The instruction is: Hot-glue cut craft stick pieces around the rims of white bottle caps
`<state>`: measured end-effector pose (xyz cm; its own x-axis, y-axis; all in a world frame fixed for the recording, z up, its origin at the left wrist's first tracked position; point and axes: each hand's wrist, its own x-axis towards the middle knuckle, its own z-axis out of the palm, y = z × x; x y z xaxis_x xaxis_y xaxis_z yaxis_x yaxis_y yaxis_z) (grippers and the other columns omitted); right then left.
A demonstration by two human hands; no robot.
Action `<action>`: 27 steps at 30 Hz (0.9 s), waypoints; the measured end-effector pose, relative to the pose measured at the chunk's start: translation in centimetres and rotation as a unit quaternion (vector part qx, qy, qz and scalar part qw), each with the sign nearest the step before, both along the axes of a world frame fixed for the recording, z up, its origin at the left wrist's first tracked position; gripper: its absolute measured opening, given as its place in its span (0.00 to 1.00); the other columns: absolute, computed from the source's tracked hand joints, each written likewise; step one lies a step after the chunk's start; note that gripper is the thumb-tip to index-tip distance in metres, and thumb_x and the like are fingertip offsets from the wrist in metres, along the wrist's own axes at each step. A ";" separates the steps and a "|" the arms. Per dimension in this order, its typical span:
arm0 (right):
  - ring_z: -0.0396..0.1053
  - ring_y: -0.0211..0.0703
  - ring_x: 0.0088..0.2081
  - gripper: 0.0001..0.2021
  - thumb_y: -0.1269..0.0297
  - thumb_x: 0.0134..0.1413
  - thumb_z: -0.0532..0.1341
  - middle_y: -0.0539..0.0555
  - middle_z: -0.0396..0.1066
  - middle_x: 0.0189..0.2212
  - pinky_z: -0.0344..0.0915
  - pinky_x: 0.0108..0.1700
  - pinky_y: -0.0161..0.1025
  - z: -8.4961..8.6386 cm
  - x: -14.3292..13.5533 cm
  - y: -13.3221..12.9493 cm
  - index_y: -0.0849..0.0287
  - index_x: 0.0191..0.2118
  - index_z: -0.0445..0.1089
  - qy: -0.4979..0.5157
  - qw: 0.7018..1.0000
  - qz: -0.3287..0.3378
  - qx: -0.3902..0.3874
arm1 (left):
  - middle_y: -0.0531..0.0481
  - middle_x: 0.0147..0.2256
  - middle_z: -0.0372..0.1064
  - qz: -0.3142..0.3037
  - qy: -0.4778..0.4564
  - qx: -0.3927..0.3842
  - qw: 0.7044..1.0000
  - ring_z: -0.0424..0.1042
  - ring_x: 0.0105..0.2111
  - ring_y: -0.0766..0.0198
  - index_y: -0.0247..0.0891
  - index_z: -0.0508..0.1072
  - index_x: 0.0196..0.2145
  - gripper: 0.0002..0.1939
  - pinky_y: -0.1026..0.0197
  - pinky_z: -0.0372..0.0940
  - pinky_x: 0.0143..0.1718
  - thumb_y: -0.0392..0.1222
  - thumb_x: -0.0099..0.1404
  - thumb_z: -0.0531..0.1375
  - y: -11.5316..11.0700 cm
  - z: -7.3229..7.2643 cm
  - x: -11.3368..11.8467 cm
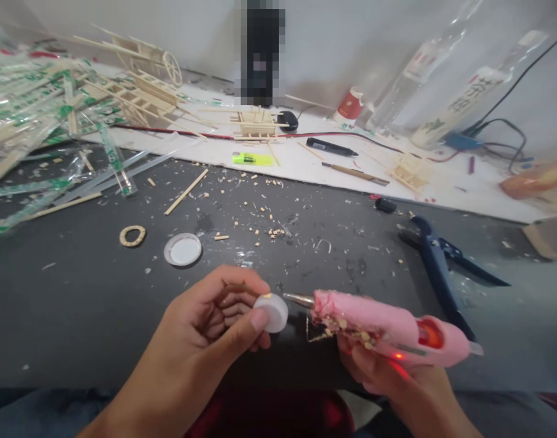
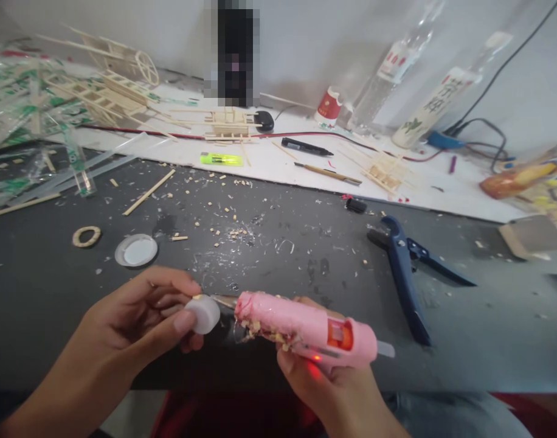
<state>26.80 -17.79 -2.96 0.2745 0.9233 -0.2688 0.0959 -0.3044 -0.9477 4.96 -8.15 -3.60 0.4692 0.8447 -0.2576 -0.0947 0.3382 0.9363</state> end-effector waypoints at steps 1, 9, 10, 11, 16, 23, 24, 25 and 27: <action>0.56 0.39 0.23 0.24 0.39 0.57 0.66 0.50 0.61 0.21 0.50 0.20 0.35 -0.1 0.1 -0.1 0.56 0.26 0.69 -0.013 1.000 0.001 -0.001 | 0.59 0.29 0.80 -0.006 0.007 0.006 1.000 0.80 0.29 0.71 0.51 0.79 0.41 0.04 0.76 0.73 0.33 0.47 0.69 0.69 0.0 -0.1 -0.1; 0.68 0.46 0.22 0.16 0.45 0.57 0.68 0.51 0.67 0.17 0.70 0.25 0.41 -0.6 0.7 -0.7 0.53 0.30 0.76 -0.067 0.997 -0.019 0.025 | 0.62 0.36 0.82 -0.018 0.057 0.096 0.994 0.81 0.33 0.72 0.58 0.76 0.48 0.08 0.79 0.72 0.35 0.45 0.72 0.65 -0.1 -0.3 -0.5; 0.69 0.47 0.22 0.16 0.46 0.55 0.70 0.51 0.67 0.17 0.72 0.26 0.42 -0.7 0.8 -0.8 0.53 0.30 0.76 -0.065 0.997 -0.022 0.022 | 0.62 0.37 0.83 -0.019 0.067 0.112 0.991 0.81 0.34 0.72 0.59 0.76 0.49 0.09 0.79 0.72 0.36 0.45 0.73 0.65 -0.1 -0.3 -0.6; 0.69 0.47 0.22 0.16 0.46 0.54 0.70 0.51 0.68 0.17 0.73 0.27 0.42 -0.7 1.0 -0.8 0.53 0.30 0.76 -0.066 0.997 -0.022 0.014 | 0.62 0.38 0.83 -0.023 0.082 0.127 0.988 0.81 0.34 0.72 0.59 0.75 0.49 0.10 0.79 0.72 0.37 0.44 0.73 0.64 -0.1 -0.2 -0.6; 0.72 0.47 0.25 0.17 0.46 0.50 0.70 0.53 0.73 0.20 0.72 0.26 0.39 -1.0 1.3 -1.1 0.54 0.25 0.75 -0.098 0.994 -0.008 -0.041 | 0.64 0.35 0.81 -0.045 0.140 0.137 0.980 0.80 0.33 0.73 0.56 0.77 0.45 0.08 0.79 0.69 0.35 0.40 0.73 0.64 -0.1 0.1 -0.6; 0.65 0.42 0.20 0.17 0.48 0.52 0.64 0.52 0.69 0.18 0.70 0.24 0.38 -1.0 1.1 -1.1 0.54 0.22 0.72 -0.150 0.988 0.008 -0.046 | 0.64 0.34 0.81 -0.059 0.148 0.123 0.980 0.79 0.30 0.73 0.56 0.77 0.45 0.05 0.77 0.69 0.32 0.44 0.73 0.63 -0.1 0.3 -0.5; 0.65 0.42 0.19 0.16 0.49 0.52 0.63 0.52 0.69 0.17 0.69 0.23 0.38 -1.1 1.1 -1.2 0.54 0.22 0.73 -0.160 0.986 0.007 -0.045 | 0.64 0.34 0.82 -0.062 0.145 0.118 0.980 0.79 0.30 0.73 0.57 0.77 0.45 0.05 0.77 0.69 0.33 0.44 0.73 0.63 -0.1 0.3 -0.5; 0.65 0.42 0.19 0.15 0.50 0.53 0.63 0.52 0.69 0.17 0.69 0.23 0.38 -1.1 1.1 -1.3 0.53 0.22 0.73 -0.171 0.984 0.005 -0.043 | 0.64 0.34 0.82 -0.063 0.141 0.113 0.982 0.79 0.31 0.72 0.57 0.77 0.45 0.05 0.77 0.69 0.33 0.45 0.73 0.64 -0.1 0.3 -0.5; 0.67 0.43 0.19 0.15 0.52 0.54 0.62 0.52 0.70 0.17 0.70 0.24 0.38 -1.3 1.1 -1.7 0.53 0.22 0.74 -0.190 0.981 -0.001 -0.039 | 0.63 0.33 0.83 -0.063 0.133 0.103 0.984 0.80 0.31 0.71 0.57 0.78 0.44 0.04 0.76 0.69 0.33 0.46 0.73 0.63 -0.1 0.3 -0.5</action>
